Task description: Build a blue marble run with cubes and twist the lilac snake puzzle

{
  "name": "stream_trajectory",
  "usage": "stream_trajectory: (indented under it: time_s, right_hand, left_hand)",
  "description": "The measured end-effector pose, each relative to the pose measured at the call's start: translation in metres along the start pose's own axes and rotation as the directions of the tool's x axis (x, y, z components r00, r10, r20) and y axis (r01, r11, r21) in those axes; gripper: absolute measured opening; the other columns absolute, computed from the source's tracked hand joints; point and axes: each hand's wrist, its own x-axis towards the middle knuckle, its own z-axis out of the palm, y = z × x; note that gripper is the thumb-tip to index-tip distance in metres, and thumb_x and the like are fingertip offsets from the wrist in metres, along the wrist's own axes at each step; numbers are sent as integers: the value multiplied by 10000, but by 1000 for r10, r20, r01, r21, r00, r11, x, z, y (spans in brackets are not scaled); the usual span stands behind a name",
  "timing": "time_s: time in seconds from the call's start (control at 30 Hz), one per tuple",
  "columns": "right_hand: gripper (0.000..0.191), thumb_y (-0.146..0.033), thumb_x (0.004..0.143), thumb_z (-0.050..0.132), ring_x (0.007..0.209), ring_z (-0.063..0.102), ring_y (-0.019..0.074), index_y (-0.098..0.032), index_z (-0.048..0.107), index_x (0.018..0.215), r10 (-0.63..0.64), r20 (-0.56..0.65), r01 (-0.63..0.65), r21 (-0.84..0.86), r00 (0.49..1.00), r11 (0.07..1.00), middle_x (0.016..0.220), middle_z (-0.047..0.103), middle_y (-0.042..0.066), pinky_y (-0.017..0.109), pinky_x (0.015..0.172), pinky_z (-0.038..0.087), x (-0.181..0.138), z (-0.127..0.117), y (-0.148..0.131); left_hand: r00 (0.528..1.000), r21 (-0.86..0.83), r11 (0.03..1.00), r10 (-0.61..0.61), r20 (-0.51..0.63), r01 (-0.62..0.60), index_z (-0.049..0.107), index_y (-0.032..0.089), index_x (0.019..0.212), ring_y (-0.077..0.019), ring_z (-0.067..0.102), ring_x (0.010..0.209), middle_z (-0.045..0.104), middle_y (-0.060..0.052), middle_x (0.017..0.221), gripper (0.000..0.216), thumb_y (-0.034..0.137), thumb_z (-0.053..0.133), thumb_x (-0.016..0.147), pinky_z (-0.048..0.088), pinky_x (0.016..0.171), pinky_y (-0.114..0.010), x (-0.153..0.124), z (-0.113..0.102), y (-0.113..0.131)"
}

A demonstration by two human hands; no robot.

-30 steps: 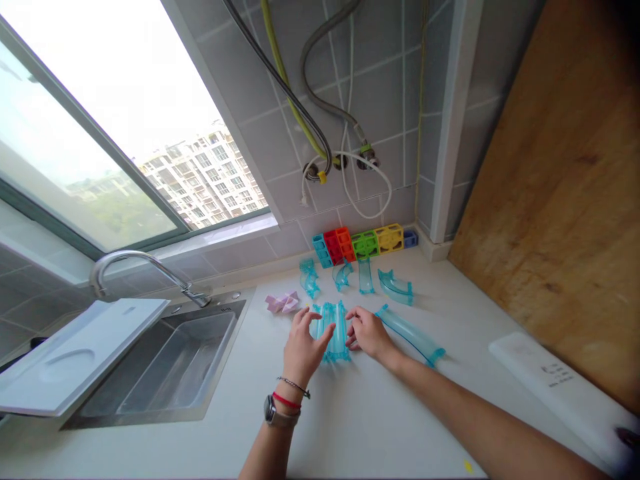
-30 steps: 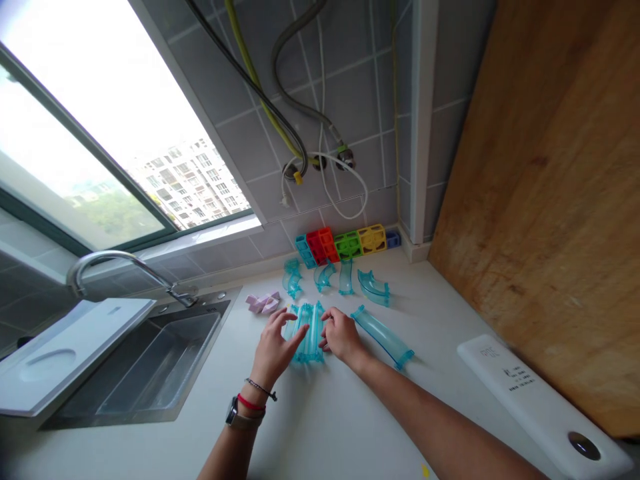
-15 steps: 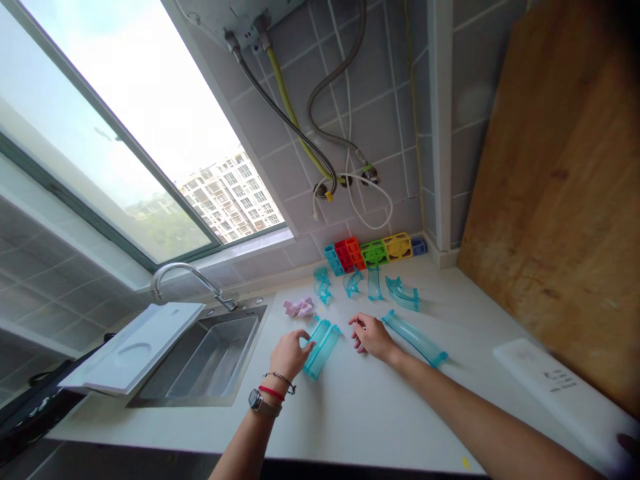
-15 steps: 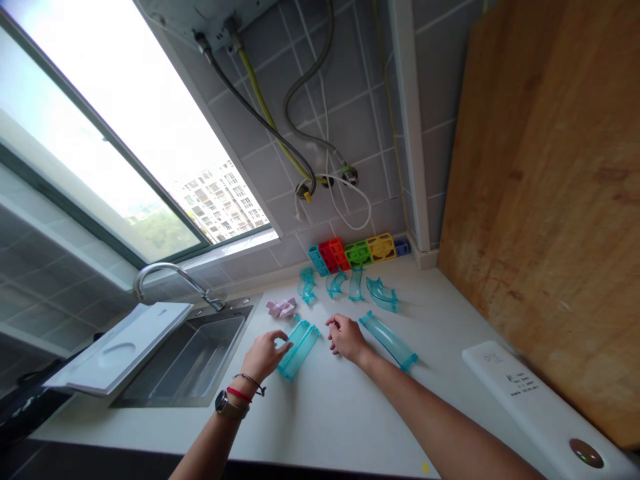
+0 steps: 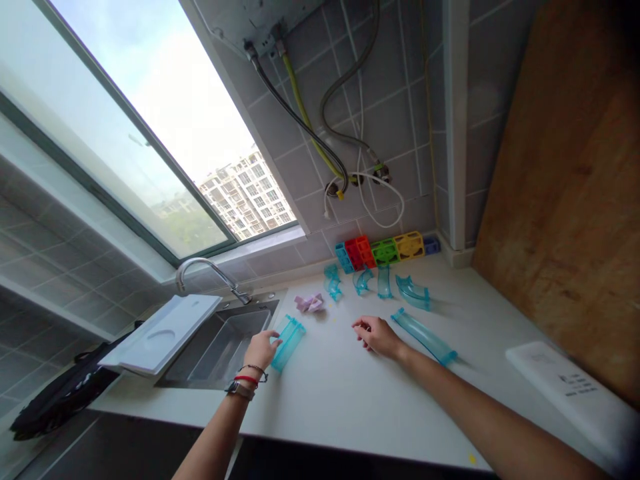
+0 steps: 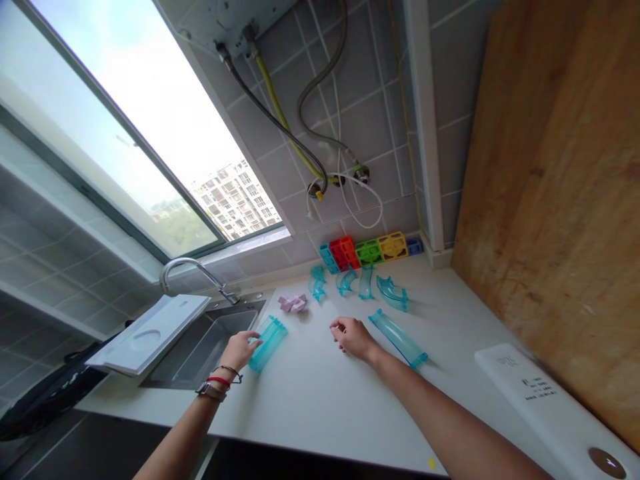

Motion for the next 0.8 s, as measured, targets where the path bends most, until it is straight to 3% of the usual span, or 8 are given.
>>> stream_trajectory:
  time_s: [0.2,0.47,0.67,0.8]
  right_hand:
    - [203,-267,888,566,527,611,116,-157,711,978,-5,9,6,-40,1000,999,738,699,21,197,452,483,1,0,1]
    - [200,-267,899,576,540,618,113,-160,723,983,8,22,-6,-81,1000,997,758,720,28,194,477,473,0,-1,0]
    - [206,-258,904,565,529,615,110,-152,722,983,-8,26,10,-107,1000,994,748,718,28,194,481,458,-1,-1,-3]
    - [197,-251,899,579,529,618,107,-153,725,987,-11,33,15,-121,999,993,759,728,27,193,493,452,0,-1,-1]
  left_hand:
    - [1000,18,1000,-4,3,4,777,215,1027,-272,711,1057,757,-124,1119,264,402,633,908,535,855,-310,12,-2,1]
    - [1000,40,999,16,16,-16,766,244,1024,-237,695,1070,744,-98,1169,242,405,630,906,514,840,-275,12,-4,1]
    - [1000,81,997,4,11,-4,729,231,930,-240,705,980,755,-88,1049,281,479,597,923,508,739,-275,7,-8,4]
    - [999,104,993,50,-17,-48,713,212,894,-263,695,996,730,-105,1103,325,502,573,936,512,749,-304,1,-11,11]
